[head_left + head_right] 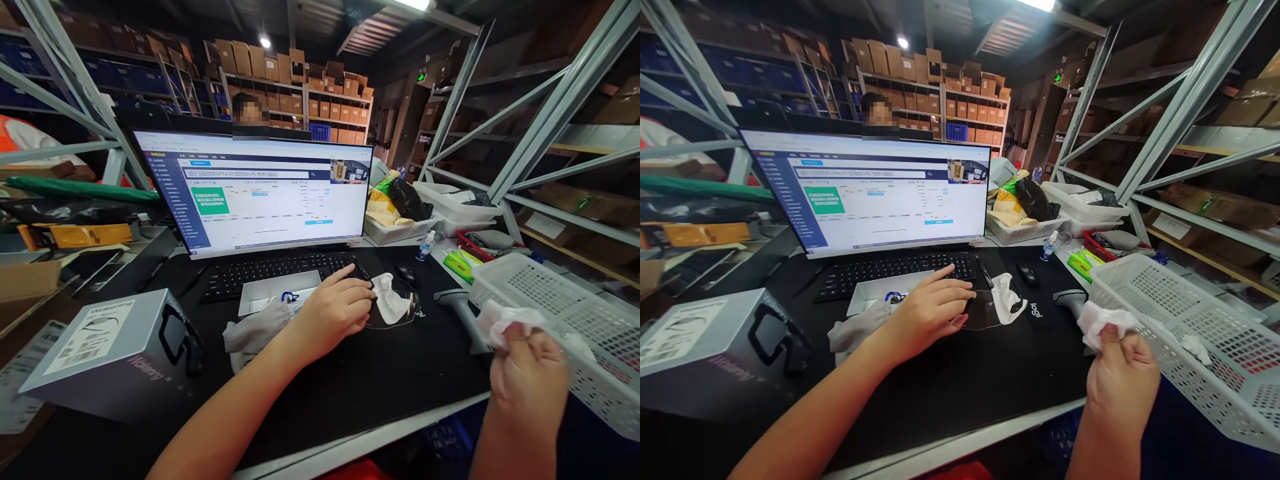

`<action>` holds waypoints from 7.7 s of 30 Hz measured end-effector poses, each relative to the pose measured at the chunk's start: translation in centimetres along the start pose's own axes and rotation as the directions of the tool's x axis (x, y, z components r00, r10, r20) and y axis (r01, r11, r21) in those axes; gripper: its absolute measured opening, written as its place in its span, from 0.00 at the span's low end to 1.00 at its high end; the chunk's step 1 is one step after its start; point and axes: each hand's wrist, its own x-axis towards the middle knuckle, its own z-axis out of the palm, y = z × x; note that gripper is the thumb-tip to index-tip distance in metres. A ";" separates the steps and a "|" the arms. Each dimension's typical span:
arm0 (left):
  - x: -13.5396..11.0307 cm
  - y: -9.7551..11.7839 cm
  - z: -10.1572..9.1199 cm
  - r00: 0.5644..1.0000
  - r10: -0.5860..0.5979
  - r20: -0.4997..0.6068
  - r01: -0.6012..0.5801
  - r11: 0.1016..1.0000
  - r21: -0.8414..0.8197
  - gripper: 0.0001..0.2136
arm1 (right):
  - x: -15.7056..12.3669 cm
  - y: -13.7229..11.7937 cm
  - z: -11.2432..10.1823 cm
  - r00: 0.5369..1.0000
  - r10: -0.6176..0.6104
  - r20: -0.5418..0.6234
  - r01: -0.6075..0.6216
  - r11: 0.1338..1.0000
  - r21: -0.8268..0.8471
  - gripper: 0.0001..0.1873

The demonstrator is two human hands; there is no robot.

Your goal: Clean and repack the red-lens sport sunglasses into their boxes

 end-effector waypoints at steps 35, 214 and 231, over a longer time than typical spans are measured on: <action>0.0 0.1 0.9 0.983 0.116 0.140 -0.126 0.990 0.063 0.05 | -1.9 -4.8 7.8 0.173 0.209 0.963 0.402 0.877 -0.262 0.07; 0.2 1.7 -1.0 0.860 -0.263 -0.437 0.432 0.830 0.351 0.14 | -5.7 0.0 19.7 0.425 0.249 0.870 -0.602 0.796 0.066 0.20; 0.2 1.9 -1.2 0.872 -0.204 -0.446 0.380 0.856 0.351 0.12 | -4.8 -1.2 18.9 0.376 0.283 0.882 -0.622 0.783 0.014 0.23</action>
